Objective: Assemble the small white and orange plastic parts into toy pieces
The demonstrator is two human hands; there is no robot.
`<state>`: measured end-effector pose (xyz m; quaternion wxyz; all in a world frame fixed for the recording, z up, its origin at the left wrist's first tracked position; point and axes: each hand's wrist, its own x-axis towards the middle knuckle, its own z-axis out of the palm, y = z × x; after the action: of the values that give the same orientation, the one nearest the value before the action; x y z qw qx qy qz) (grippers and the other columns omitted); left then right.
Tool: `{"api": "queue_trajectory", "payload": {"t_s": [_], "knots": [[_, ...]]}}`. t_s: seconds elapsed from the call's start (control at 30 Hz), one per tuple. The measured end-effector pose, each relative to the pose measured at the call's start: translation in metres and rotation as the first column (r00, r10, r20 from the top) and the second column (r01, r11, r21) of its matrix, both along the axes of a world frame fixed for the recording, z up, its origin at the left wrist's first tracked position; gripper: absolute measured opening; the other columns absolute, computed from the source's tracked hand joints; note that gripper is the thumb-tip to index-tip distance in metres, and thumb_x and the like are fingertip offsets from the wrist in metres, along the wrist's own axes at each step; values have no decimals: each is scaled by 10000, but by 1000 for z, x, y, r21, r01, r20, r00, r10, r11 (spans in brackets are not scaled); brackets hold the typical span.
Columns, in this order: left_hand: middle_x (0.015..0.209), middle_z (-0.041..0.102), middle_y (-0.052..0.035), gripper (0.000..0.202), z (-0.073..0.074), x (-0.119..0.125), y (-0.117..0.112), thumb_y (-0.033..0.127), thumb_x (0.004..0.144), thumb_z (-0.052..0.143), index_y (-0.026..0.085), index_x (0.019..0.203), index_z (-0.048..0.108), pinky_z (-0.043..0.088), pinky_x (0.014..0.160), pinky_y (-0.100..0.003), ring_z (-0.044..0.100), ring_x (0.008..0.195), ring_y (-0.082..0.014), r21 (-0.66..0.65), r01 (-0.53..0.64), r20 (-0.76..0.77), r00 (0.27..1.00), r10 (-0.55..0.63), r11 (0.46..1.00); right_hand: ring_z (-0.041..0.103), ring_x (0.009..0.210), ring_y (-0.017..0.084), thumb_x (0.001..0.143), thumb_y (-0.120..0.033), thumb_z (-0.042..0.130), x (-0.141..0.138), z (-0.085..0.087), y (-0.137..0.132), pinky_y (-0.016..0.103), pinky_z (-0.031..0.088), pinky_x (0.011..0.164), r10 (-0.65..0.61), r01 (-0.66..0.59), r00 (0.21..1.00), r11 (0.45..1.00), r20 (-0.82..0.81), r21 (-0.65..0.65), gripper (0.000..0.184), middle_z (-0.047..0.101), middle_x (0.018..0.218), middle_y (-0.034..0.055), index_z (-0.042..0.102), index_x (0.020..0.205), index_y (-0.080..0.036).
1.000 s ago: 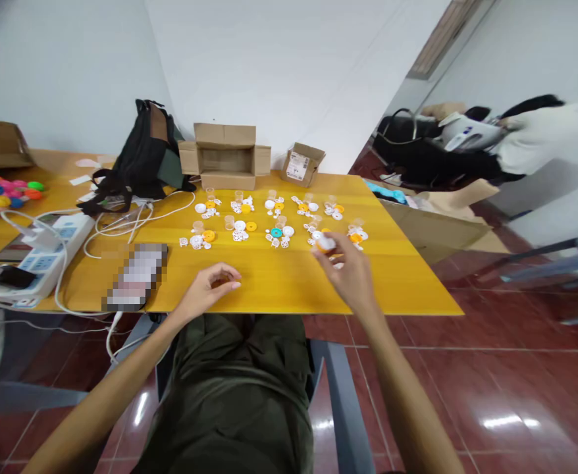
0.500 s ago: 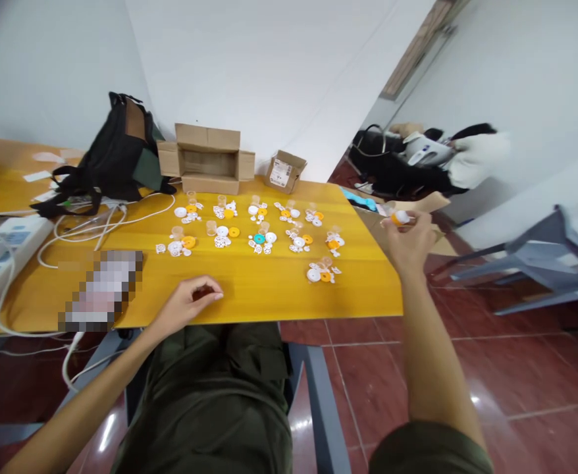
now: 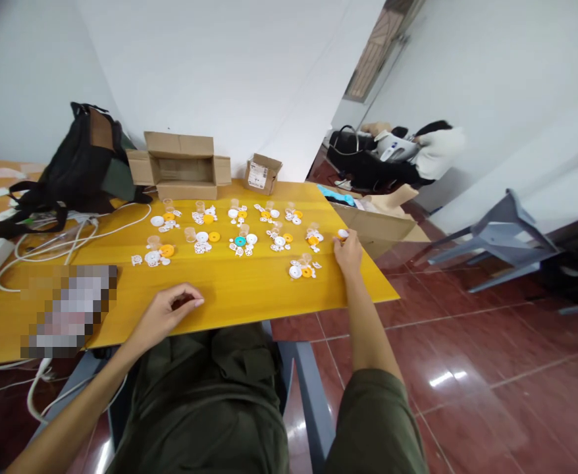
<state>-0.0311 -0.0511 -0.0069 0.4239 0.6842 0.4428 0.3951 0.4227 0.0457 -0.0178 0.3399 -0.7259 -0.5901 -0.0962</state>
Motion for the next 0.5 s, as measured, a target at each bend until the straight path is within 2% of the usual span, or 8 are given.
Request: {"api": "queue_trajectory", "payload": {"t_s": [0.1,0.17,0.2,0.27,0.37,0.5], "knots": [[683,678,3,190,3,-1,0,361,846,656,202,746,680,475,638,-254,591,635,-151,5,-5,-15,1000,5,1000,609,1123,422,921,-435,484,-6,-2,-1,628,481,968,-79,80,996,996,-35,25,462,635,1177,248,525,1277,-144],[683,675,4,185,4,-1,0,357,840,659,200,743,680,473,639,-253,591,636,-149,-2,-8,-24,1000,8,1000,576,1167,442,929,-466,466,-14,0,-2,660,455,991,-168,174,983,980,-78,90,479,608,1205,273,542,1260,-129],[683,673,5,185,5,-1,0,357,838,659,200,742,680,473,639,-252,592,636,-149,-6,-10,-29,1000,10,1000,574,1165,435,941,-482,443,-19,1,-2,656,454,998,-171,181,981,976,-87,123,474,607,1197,270,557,1243,-134],[678,671,5,192,6,-2,0,364,836,662,200,739,681,470,635,-253,590,632,-149,-6,-16,-39,999,16,1000,602,1106,383,968,-522,395,-31,4,-4,608,480,1001,-71,87,993,981,-96,171,448,635,1140,220,590,1190,-186],[680,680,1,207,6,-1,-1,386,834,668,203,738,680,475,631,-258,598,636,-156,2,-29,-39,999,29,1000,645,1019,324,986,-609,350,-46,11,-8,556,525,966,103,-79,985,983,-138,165,487,675,1104,162,616,1131,-228],[687,693,-3,209,6,0,0,389,833,664,206,734,677,491,640,-263,614,641,-160,3,-19,-25,1000,19,1000,655,1102,319,976,-656,378,-57,16,-28,538,541,962,215,-187,956,971,-199,150,512,697,1158,155,633,1126,-238]]}}
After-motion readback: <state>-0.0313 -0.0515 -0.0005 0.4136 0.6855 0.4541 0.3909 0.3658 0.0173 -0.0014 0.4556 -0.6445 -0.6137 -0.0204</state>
